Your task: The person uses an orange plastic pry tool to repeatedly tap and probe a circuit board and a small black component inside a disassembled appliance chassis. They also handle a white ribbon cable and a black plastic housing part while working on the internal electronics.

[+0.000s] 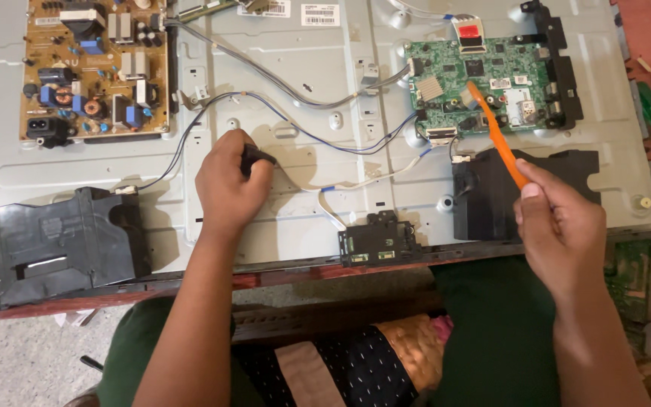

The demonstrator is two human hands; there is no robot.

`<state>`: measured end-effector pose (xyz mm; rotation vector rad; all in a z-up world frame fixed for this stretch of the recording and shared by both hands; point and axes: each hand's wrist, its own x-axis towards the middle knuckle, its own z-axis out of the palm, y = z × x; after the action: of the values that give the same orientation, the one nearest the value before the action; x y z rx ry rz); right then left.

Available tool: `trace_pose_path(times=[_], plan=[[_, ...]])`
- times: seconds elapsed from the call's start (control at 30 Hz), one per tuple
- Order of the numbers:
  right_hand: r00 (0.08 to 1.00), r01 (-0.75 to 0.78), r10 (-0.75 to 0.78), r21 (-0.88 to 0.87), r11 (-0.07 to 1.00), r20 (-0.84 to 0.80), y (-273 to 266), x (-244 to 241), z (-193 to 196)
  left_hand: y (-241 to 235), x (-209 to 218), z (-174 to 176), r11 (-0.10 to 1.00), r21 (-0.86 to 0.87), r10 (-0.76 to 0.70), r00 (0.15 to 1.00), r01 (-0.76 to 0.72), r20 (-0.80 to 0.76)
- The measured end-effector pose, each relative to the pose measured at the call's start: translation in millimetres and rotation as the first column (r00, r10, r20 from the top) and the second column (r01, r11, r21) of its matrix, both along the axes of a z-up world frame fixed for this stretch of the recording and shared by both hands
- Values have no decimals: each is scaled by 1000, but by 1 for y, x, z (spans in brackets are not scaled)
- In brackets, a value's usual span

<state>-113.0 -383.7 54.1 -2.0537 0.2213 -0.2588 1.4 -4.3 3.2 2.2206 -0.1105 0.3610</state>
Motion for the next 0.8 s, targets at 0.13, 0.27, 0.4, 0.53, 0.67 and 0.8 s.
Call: trace_pose_path(times=[0.13, 0.27, 0.4, 0.53, 0.67, 0.8], plan=[[1000, -29, 28, -50, 998, -13, 4, 0, 1, 0, -1, -2, 999, 24, -31, 998, 30, 48], [999, -40, 41, -186, 982, 1, 12, 1, 5, -2, -2, -2, 998, 36, -45, 996, 43, 77], [997, -67, 71, -386, 920, -3, 21, 4, 10, -3, -3, 1, 999, 29, -37, 998, 35, 47], [994, -95, 106, -474, 875, -5, 27, 5, 12, -2, -3, 1, 997, 45, -68, 995, 64, 79], [994, -106, 104, -580, 808, -38, 31, 0, 17, -4, -2, 2, 994, 81, -89, 987, 79, 133], [988, -121, 156, -673, 730, -9, 34, 6, 17, -2, -2, 1, 993, 95, -77, 994, 70, 75]])
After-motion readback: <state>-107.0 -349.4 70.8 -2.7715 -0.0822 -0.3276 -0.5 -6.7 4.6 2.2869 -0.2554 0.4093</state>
